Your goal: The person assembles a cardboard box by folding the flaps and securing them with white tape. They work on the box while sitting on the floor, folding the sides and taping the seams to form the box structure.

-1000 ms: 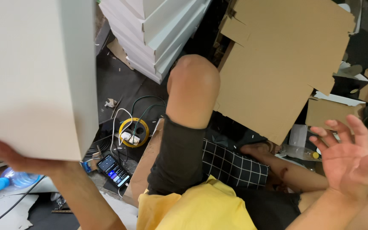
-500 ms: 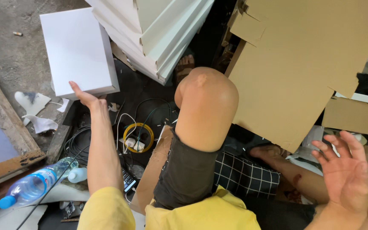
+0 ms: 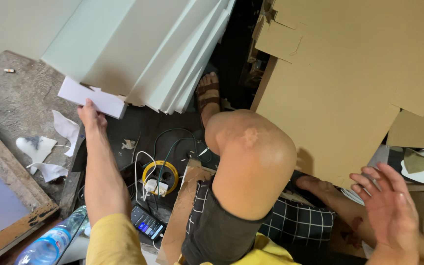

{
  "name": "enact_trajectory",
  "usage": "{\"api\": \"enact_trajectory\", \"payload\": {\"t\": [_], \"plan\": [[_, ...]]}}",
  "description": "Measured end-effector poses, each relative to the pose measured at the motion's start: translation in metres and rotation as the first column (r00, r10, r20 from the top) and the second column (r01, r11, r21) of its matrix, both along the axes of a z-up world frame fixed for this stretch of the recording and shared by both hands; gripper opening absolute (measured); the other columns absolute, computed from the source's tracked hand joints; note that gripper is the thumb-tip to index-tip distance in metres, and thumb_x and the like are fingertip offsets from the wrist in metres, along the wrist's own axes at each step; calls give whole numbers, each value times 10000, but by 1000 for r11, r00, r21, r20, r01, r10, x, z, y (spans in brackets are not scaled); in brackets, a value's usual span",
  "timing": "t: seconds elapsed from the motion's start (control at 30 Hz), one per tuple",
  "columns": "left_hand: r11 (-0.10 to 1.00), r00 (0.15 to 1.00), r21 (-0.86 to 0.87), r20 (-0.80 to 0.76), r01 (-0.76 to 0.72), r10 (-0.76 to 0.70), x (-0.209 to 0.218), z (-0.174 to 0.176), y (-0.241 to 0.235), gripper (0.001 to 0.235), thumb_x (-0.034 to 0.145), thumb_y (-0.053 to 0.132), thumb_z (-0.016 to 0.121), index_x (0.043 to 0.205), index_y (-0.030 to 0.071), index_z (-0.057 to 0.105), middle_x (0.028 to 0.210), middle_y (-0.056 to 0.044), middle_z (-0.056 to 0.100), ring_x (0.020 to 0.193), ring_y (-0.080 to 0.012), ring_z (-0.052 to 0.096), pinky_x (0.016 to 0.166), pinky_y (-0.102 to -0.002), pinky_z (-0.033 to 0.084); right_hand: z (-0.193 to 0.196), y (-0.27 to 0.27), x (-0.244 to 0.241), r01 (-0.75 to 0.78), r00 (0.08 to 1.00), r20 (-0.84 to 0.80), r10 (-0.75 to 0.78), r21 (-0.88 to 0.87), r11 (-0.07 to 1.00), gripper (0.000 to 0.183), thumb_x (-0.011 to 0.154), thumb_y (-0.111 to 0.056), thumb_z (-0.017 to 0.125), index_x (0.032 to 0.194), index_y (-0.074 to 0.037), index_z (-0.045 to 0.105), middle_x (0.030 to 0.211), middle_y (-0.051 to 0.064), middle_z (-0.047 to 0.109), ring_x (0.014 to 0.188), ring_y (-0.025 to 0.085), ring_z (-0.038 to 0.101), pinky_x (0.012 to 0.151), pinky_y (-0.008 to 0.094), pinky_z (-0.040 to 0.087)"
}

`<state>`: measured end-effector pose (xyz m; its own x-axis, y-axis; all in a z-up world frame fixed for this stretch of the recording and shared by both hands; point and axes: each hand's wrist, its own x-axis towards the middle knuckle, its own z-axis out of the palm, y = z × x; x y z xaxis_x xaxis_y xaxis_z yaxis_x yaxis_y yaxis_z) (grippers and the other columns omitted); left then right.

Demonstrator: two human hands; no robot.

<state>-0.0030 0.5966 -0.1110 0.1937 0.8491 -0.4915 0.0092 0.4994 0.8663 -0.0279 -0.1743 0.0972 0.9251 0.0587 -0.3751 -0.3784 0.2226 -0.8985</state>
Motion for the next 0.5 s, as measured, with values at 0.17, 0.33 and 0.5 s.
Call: {"api": "enact_trajectory", "payload": {"t": [0.17,0.33,0.5], "plan": [[968,934,243,-355,63,29,-11,-13,-14,411,912,322,732,1273,155,631,1249,-104,752,1052,-225,755,908,-339,623,-3,46,20,-48,998,-33,48,-17,999,654,973,-315,564,1548,-21,462,1434,227,594,1283,435,614,1048,494,487],[940,841,298,-541,163,26,-21,-16,-38,912,753,323,899,1535,223,441,1496,-88,627,1271,-230,707,993,-327,614,13,100,32,-113,982,-170,85,-160,981,564,937,-112,584,1486,-2,519,1365,175,648,1202,288,656,1022,400,525],[865,791,422,-610,271,50,-17,-9,-49,1013,824,64,832,1608,123,194,1582,-223,286,1304,-448,567,1081,-453,491,17,118,30,-140,923,-383,39,-238,961,441,981,-63,551,1419,-21,562,1343,164,629,1218,282,644,1009,527,613]]}}
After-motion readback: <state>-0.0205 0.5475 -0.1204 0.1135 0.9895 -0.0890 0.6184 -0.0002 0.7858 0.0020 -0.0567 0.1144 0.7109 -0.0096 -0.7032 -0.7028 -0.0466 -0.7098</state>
